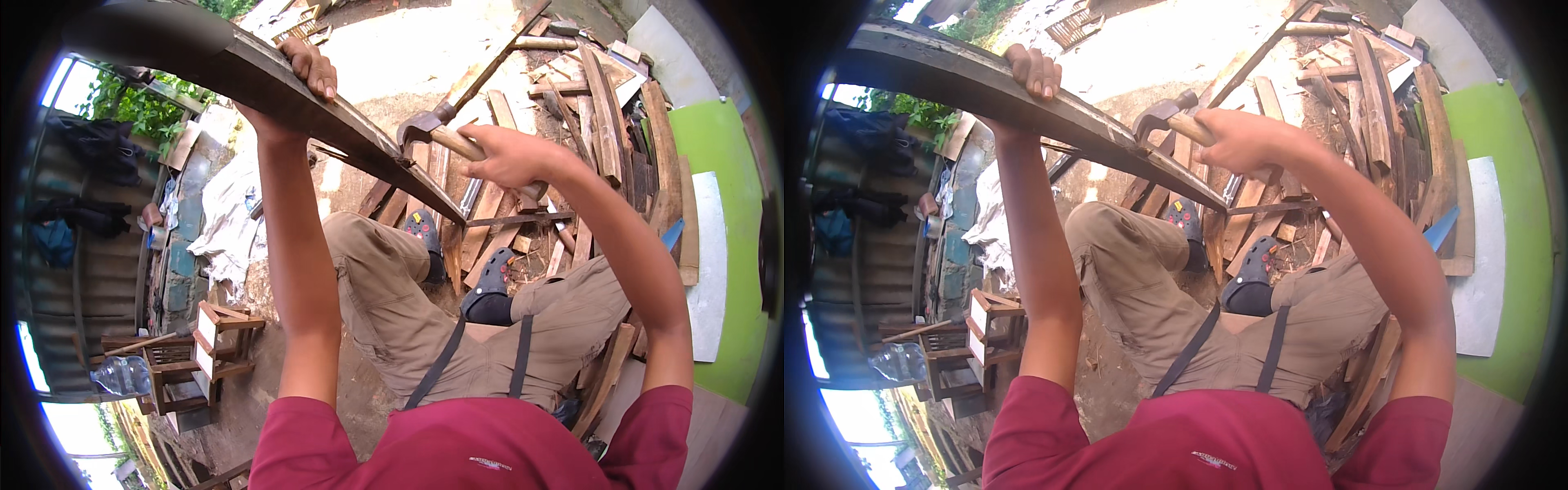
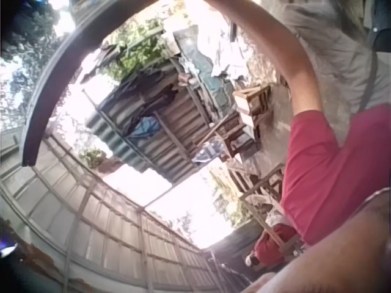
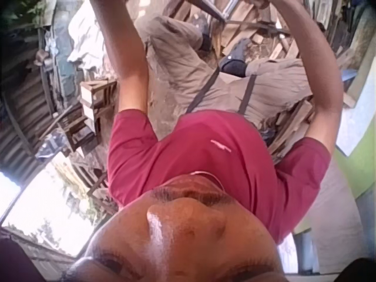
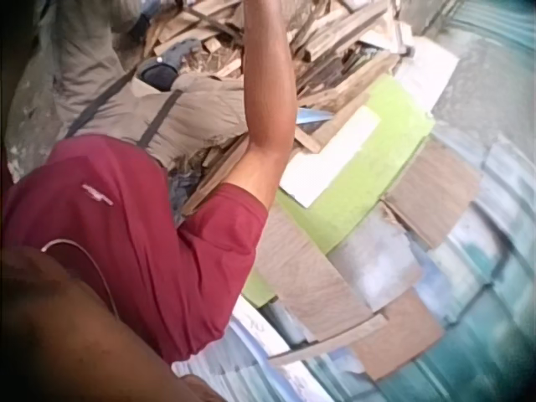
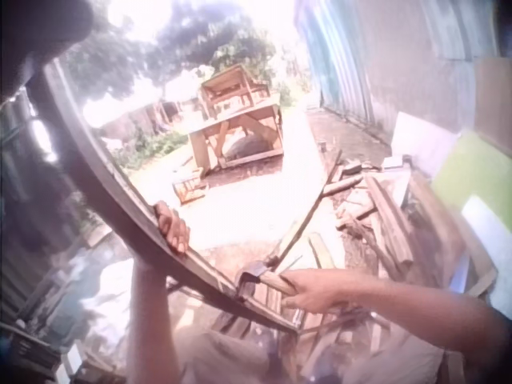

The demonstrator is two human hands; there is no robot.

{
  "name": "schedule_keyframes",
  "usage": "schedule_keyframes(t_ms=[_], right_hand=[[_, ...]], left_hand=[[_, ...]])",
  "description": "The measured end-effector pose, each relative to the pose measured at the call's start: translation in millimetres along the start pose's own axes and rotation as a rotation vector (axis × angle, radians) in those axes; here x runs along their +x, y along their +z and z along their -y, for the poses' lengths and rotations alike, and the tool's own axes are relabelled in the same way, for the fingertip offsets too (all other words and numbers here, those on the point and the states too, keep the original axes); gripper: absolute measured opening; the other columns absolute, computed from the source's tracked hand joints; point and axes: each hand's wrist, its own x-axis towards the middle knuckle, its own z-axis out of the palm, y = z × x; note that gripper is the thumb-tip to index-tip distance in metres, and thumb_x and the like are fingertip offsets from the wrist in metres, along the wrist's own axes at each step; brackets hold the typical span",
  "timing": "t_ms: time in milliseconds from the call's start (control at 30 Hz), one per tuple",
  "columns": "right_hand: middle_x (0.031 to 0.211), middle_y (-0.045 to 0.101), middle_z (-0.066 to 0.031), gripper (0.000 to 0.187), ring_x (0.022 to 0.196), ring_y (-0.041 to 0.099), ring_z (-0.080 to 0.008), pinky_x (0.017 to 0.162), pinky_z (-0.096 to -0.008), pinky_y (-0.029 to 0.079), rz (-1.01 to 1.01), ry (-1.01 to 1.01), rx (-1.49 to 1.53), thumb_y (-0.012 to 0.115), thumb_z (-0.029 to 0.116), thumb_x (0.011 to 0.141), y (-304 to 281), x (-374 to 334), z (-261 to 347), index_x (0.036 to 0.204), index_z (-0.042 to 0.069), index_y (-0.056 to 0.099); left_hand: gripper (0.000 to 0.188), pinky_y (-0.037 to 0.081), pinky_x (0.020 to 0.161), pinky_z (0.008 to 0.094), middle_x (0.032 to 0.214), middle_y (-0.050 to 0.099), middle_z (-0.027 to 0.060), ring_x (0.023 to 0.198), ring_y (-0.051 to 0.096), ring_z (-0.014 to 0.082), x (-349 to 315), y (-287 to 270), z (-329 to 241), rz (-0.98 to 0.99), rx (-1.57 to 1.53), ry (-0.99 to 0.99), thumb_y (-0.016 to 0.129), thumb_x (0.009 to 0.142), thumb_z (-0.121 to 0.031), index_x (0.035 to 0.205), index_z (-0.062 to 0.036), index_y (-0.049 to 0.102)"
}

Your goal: The person sits on the ground and repeatedly strikes a long wooden plank with a hammer, adjusting the plank's position between strikes. The person also handles a metal bar and other pieces of wood during the task.

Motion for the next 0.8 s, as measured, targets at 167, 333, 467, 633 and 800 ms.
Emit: schedule_keyframes(t_ms=[167,333,467,633,800], right_hand=[[0.078,0.065,-0.0161,0.033,0.060,0.065,-0.0216,0.058,-0.0384,0.053,-0.116,0.119,0.141,0.065,0.020,0.091,28.4,19.2,19.3,0.109,-0.005,0.055],[0.081,0.068,-0.0199,0.031,0.064,0.068,-0.0273,0.061,-0.0399,0.054,-0.161,0.036,0.083,0.063,0.016,0.088,48.4,30.0,36.6,0.102,-0.011,0.059],[0.076,0.072,-0.0173,0.023,0.070,0.071,-0.0298,0.067,-0.0395,0.056,-0.015,0.153,0.094,0.056,0.009,0.078,15.0,15.0,66.8,0.079,-0.006,0.073],[0.076,0.071,-0.0219,0.023,0.072,0.071,-0.0329,0.064,-0.0450,0.055,0.118,0.054,-0.299,0.055,0.010,0.075,-2.6,6.6,102.5,0.074,-0.005,0.073],[0.080,0.071,-0.0239,0.025,0.079,0.072,-0.0335,0.067,-0.0444,0.056,0.154,0.099,-0.326,0.058,0.009,0.074,2.0,-23.8,77.4,0.084,-0.008,0.073]], left_hand=[[0.107,0.049,0.098,0.0537,0.122,0.060,0.0258,0.119,0.057,0.0384,-20.1,16.2,-38.5,-0.643,0.368,0.203,0.025,0.087,-0.086,0.140,0.0061,0.041],[0.048,0.051,0.082,0.0317,0.105,0.065,0.0100,0.092,0.062,0.0158,-5.6,45.2,-35.4,-1.097,0.752,0.365,0.082,0.081,-0.020,0.115,0.0060,0.060],[0.037,0.052,0.082,0.0322,0.099,0.067,0.0107,0.086,0.064,0.0183,2.0,58.3,-29.0,-1.128,0.706,0.339,0.077,0.077,0.001,0.111,0.0075,0.061],[0.026,0.054,0.080,0.0310,0.098,0.070,0.0144,0.084,0.067,0.0190,-2.9,85.7,-26.1,-1.160,0.750,0.301,0.074,0.076,0.004,0.100,0.0108,0.066],[0.021,0.053,0.077,0.0303,0.097,0.069,0.0132,0.084,0.066,0.0189,9.6,115.4,-11.3,-1.070,0.679,0.286,0.070,0.075,0.005,0.096,0.0098,0.068]])
